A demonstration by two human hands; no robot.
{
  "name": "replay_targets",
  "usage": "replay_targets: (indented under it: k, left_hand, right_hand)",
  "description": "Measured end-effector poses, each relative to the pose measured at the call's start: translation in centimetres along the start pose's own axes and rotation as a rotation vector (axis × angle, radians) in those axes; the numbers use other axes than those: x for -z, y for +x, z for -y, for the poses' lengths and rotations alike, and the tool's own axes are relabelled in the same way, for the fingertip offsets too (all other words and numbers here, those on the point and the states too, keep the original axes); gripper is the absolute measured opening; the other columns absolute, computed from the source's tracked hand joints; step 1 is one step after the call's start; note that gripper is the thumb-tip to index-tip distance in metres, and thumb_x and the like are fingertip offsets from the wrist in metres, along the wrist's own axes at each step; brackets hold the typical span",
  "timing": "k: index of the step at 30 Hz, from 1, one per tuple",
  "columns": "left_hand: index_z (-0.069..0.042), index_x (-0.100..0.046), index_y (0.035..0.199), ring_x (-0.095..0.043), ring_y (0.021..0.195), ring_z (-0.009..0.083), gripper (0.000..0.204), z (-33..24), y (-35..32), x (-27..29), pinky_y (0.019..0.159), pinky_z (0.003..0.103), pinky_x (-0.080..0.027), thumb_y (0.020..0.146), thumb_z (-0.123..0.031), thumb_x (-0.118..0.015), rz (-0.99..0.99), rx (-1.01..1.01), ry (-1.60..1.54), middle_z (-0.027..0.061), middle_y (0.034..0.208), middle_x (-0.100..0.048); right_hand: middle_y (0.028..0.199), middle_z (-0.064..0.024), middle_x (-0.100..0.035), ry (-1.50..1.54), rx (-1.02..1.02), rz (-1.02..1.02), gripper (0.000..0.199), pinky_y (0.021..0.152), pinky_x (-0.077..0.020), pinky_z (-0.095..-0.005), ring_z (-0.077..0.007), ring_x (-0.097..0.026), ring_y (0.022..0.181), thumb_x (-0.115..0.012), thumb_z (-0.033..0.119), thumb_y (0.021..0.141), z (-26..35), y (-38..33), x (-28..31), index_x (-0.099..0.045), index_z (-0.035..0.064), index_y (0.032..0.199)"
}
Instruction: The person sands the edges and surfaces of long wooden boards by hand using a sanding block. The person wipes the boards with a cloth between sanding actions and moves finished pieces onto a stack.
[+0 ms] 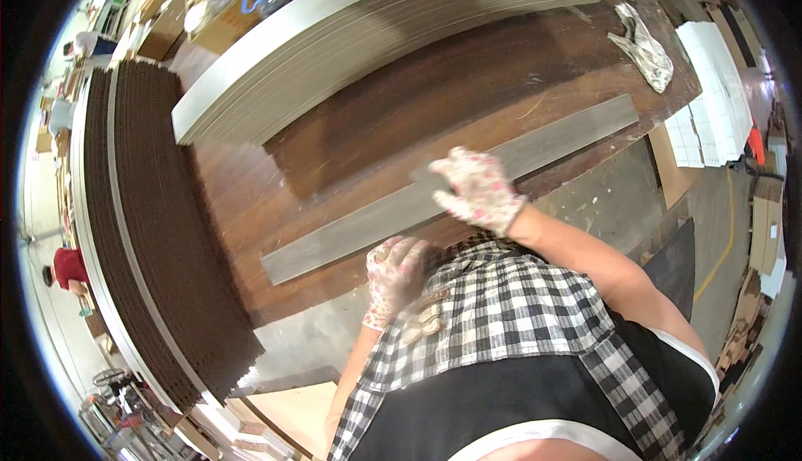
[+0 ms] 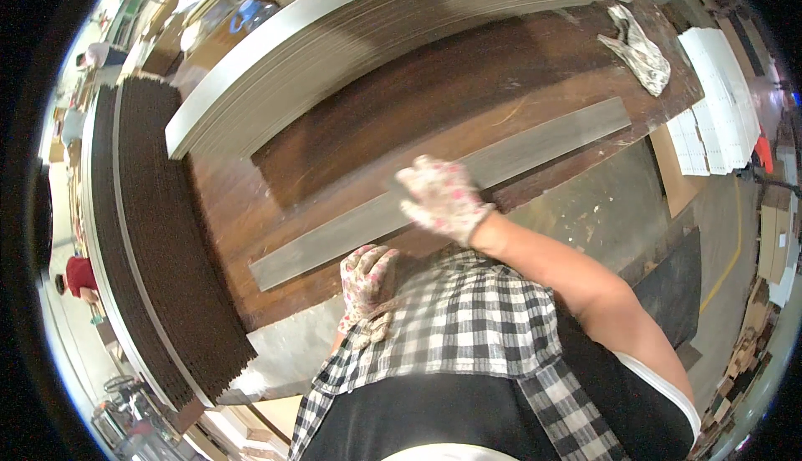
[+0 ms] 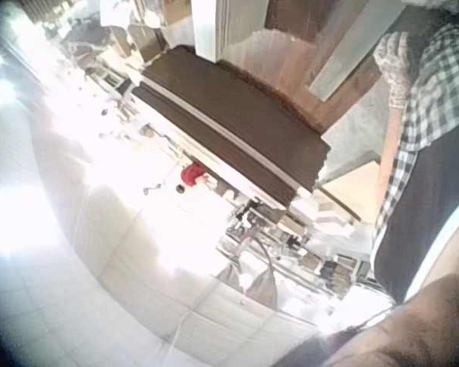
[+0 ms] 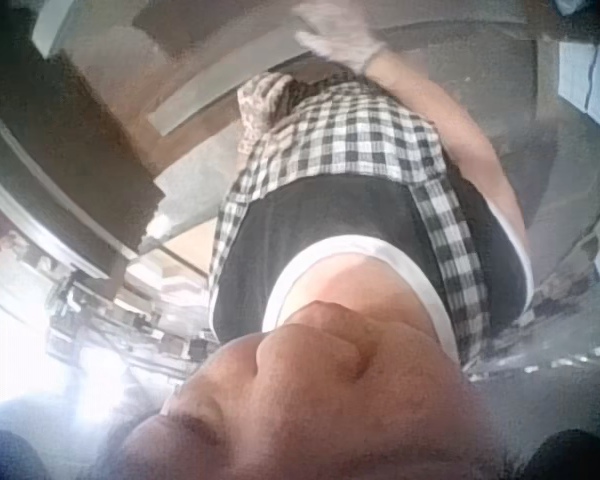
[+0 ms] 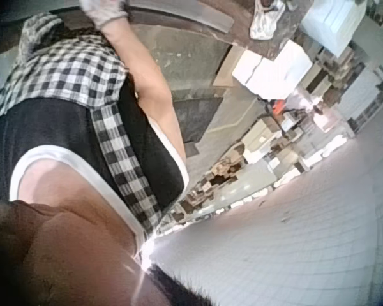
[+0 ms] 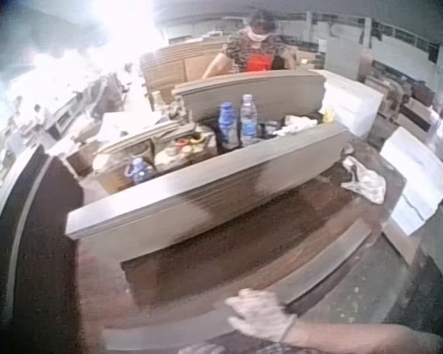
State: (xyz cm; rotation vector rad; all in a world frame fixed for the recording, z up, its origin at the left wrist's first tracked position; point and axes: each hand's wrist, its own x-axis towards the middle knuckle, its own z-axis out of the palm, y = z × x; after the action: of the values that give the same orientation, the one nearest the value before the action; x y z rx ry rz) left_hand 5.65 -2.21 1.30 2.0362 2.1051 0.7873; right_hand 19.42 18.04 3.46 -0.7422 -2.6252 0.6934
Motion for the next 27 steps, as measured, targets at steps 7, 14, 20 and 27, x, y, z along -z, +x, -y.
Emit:
replay_targets:
  k: [7, 14, 20, 27]
  left_hand:
    - [-0.011, -0.065, 0.081, -0.061, 0.074, 0.0276, 0.012, -0.3, 2.8, 1.3, 0.065, 0.042, -0.048, 0.070, -0.010, -0.069, -0.075, -0.120, 0.105, 0.0070, 0.078, -0.061]
    - [-0.009, -0.068, 0.103, -0.065, 0.093, 0.0307, 0.025, 1.3, 4.8, 1.1, 0.084, 0.044, -0.050, 0.079, -0.005, -0.067, 0.022, -0.130, -0.080, 0.0093, 0.101, -0.069]
    - [-0.012, -0.068, 0.109, -0.061, 0.102, 0.0323, 0.034, 3.3, 4.9, -1.1, 0.091, 0.046, -0.047, 0.075, -0.006, -0.069, 0.011, -0.211, -0.052, 0.0091, 0.110, -0.066]
    - [-0.010, -0.055, 0.134, -0.046, 0.126, 0.0425, 0.068, 3.4, 6.6, -1.3, 0.104, 0.053, -0.039, 0.071, -0.021, -0.078, 0.133, -0.040, 0.105, 0.0166, 0.138, -0.051]
  right_hand:
    - [0.092, -0.0134, -0.064, 0.029, 0.268, 0.025, 0.024, 0.069, -0.0531, -0.0429, -0.0304, -0.067, 0.084, -0.066, 0.032, 0.082, 6.8, 6.4, -4.4, -0.066, 0.0113, 0.093]
    - [0.097, -0.0160, -0.064, 0.004, 0.016, 0.073, 0.034, 0.079, -0.0541, -0.0447, -0.0331, -0.066, 0.094, -0.063, 0.037, 0.083, -2.1, 4.0, 0.3, -0.065, 0.0109, 0.105]
    - [0.101, -0.0110, -0.066, -0.269, -0.191, 0.009, 0.049, 0.086, -0.0532, -0.0418, -0.0302, -0.064, 0.098, -0.056, 0.057, 0.089, -16.8, -3.1, 6.8, -0.067, 0.0149, 0.112]
    - [0.116, -0.0131, -0.064, -0.293, -0.636, -0.089, 0.046, 0.091, -0.0507, -0.0406, -0.0309, -0.064, 0.107, -0.064, 0.050, 0.087, -24.4, -5.9, 14.5, -0.067, 0.0147, 0.116]
